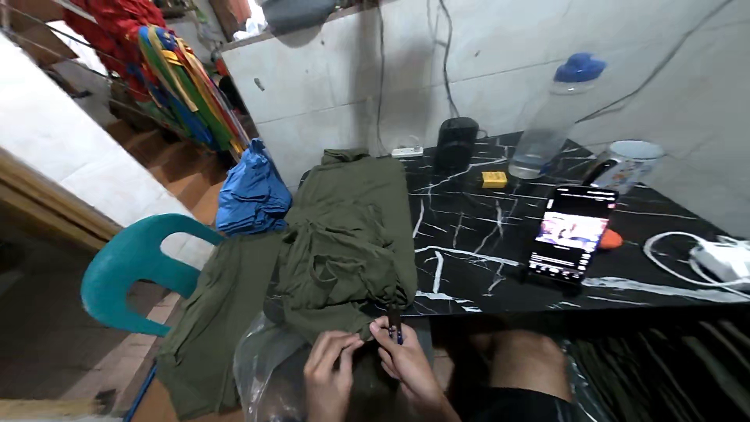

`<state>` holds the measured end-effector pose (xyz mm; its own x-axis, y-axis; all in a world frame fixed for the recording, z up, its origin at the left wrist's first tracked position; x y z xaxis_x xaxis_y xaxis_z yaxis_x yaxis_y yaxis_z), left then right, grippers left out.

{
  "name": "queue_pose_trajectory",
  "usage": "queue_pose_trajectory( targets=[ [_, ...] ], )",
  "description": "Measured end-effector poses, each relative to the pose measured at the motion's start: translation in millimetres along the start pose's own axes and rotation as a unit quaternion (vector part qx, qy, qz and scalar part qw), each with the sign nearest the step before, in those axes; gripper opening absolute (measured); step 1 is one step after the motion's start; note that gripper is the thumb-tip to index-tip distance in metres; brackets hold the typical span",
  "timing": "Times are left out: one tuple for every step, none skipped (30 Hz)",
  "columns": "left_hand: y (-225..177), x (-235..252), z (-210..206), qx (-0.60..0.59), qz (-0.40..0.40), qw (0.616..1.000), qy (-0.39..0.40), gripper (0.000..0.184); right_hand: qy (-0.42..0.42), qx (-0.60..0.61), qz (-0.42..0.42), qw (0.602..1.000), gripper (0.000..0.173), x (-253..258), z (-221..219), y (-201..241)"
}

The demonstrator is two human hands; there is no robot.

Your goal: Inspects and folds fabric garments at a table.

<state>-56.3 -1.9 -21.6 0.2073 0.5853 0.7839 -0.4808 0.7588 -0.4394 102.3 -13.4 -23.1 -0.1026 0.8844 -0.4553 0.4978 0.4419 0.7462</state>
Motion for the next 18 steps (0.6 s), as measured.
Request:
queue_pose_trajectory(
  targets=[
    [-2,0,2,0.001,-0.001,1.0,-0.007,0.006,-0.002,-0.006,0.005,1.0,0.012,1,1,-1],
    [-4,1,6,-0.003,0.002,1.0,-0.009,0.006,-0.004,-0.01,0.008,1.0,0.013,1,1,0],
    [-6,0,10,-0.011,0.008,1.0,-0.001,0.007,-0.004,-0.016,0.011,1.0,0.013,2,1,0],
    [-8,-1,14,-0.026,0.019,0.999,0.015,0.008,-0.007,-0.022,0.013,1.0,0.013,2,1,1],
    [-10,-4,18,-0.046,0.031,0.998,0.034,0.008,-0.009,-0.028,0.016,0.999,0.013,3,0,1],
    [-11,-9,19,-0.068,0.046,0.995,0.054,0.008,-0.009,-0.036,0.02,0.999,0.012,4,-1,1],
    [-11,-15,20,-0.087,0.064,0.991,0.077,0.008,-0.01,-0.049,0.027,0.998,0.013,6,-2,-1],
    [-11,-23,20,-0.101,0.085,0.985,0.113,0.008,-0.013,-0.072,0.04,0.997,0.014,9,-3,-2],
    [-10,-31,20,-0.108,0.113,0.971,0.179,0.009,-0.013,-0.113,0.059,0.992,0.016,12,-3,-4],
    [-7,-37,21,-0.115,0.145,0.943,0.277,0.011,-0.01,-0.165,0.081,0.983,0.019,16,-1,-5],
    [-3,-42,20,-0.122,0.168,0.9,0.382,0.018,0.001,-0.217,0.106,0.97,0.023,19,1,-4],
    [2,-46,18,-0.13,0.178,0.863,0.456,0.025,0.02,-0.244,0.13,0.961,0.025,22,6,-1],
    [3,-47,16,-0.134,0.178,0.851,0.476,0.029,0.049,-0.217,0.158,0.962,0.023,21,9,4],
    [2,-45,14,-0.134,0.172,0.864,0.453,0.03,0.089,-0.121,0.179,0.972,0.018,16,10,11],
    [0,-39,13,-0.134,0.163,0.89,0.404,0.029,0.134,0.004,0.167,0.977,0.014,7,9,21],
    [-2,-31,13,-0.135,0.148,0.919,0.341,0.029,0.17,0.083,0.162,0.969,0.013,-1,9,29],
    [-1,-24,11,-0.136,0.126,0.944,0.274,0.031,0.177,0.104,0.166,0.964,0.014,-6,10,35],
    [2,-15,9,-0.13,0.104,0.962,0.217,0.035,0.167,0.085,0.176,0.966,0.015,-8,12,37]
  ],
)
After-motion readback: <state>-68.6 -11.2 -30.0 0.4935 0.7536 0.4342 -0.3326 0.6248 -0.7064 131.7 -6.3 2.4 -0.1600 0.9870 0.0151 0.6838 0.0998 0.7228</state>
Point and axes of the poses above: each hand's wrist, its own x-axis towards the middle knuckle, its own z-axis out of the back of the hand, y = z × x, the point moved 1 cm from there along x, towards the middle knuckle, and after that the axes turned 13 degrees about -z, right-handed, at the moved point
